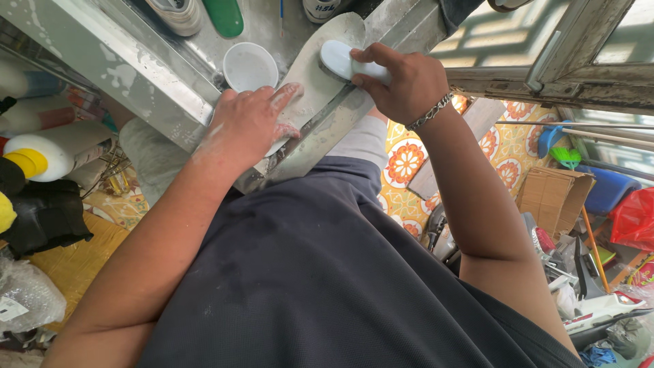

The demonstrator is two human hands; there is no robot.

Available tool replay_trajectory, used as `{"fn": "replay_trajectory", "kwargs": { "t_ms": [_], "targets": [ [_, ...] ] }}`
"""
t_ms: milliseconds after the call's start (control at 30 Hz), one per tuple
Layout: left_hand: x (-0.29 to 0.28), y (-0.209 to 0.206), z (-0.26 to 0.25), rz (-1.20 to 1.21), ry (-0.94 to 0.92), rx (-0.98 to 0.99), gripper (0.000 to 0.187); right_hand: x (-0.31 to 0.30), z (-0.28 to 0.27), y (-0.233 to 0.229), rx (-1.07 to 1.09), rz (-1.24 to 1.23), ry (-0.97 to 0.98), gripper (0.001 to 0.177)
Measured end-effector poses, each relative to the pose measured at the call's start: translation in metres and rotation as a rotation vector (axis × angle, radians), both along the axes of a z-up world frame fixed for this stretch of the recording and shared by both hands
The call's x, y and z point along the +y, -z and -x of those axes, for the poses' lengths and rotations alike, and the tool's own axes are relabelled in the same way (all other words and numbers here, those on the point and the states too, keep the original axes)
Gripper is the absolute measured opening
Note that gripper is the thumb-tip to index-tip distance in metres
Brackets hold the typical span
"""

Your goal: The person scrubs a white and blue sneaker with a brush and cleaning solution, focusing on the upper, sole, and insole. They then rinse the insole and the shoe under running water in a sink, removing the soap suds. Finally, the person places the cleaned shoe and insole on a metal shelf.

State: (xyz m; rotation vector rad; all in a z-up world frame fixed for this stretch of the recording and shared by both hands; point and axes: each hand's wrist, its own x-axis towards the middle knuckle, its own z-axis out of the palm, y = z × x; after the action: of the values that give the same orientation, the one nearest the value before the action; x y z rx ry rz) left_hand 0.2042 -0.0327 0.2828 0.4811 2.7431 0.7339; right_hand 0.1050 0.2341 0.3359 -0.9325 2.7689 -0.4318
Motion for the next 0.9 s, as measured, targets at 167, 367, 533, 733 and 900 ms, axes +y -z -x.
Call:
{"fn": "replay_trajectory", "kwargs": {
  "t_ms": [167,367,533,733,900],
  "targets": [
    [0.006,-0.011,0.016,0.048,0.016,-0.151,0.067,-0.001,-0.002,0.002,0.018,0.005,-0.024,0.026],
    [0.01,-0.015,0.024,0.106,0.046,-0.256,0.052,-0.005,-0.005,0.001,-0.018,0.013,0.007,0.025],
    [0.002,-0.011,0.01,-0.005,-0.032,-0.114,0.064,-0.004,-0.004,0.003,-0.015,0.021,0.01,0.025],
    [0.002,-0.005,0.003,0.012,-0.019,-0.068,0.07,-0.002,-0.004,0.005,-0.029,0.014,0.019,0.026],
    [0.001,-0.009,0.004,0.05,-0.006,-0.125,0.058,-0.004,-0.005,0.005,-0.042,0.0,0.058,0.026]
  ]
}}
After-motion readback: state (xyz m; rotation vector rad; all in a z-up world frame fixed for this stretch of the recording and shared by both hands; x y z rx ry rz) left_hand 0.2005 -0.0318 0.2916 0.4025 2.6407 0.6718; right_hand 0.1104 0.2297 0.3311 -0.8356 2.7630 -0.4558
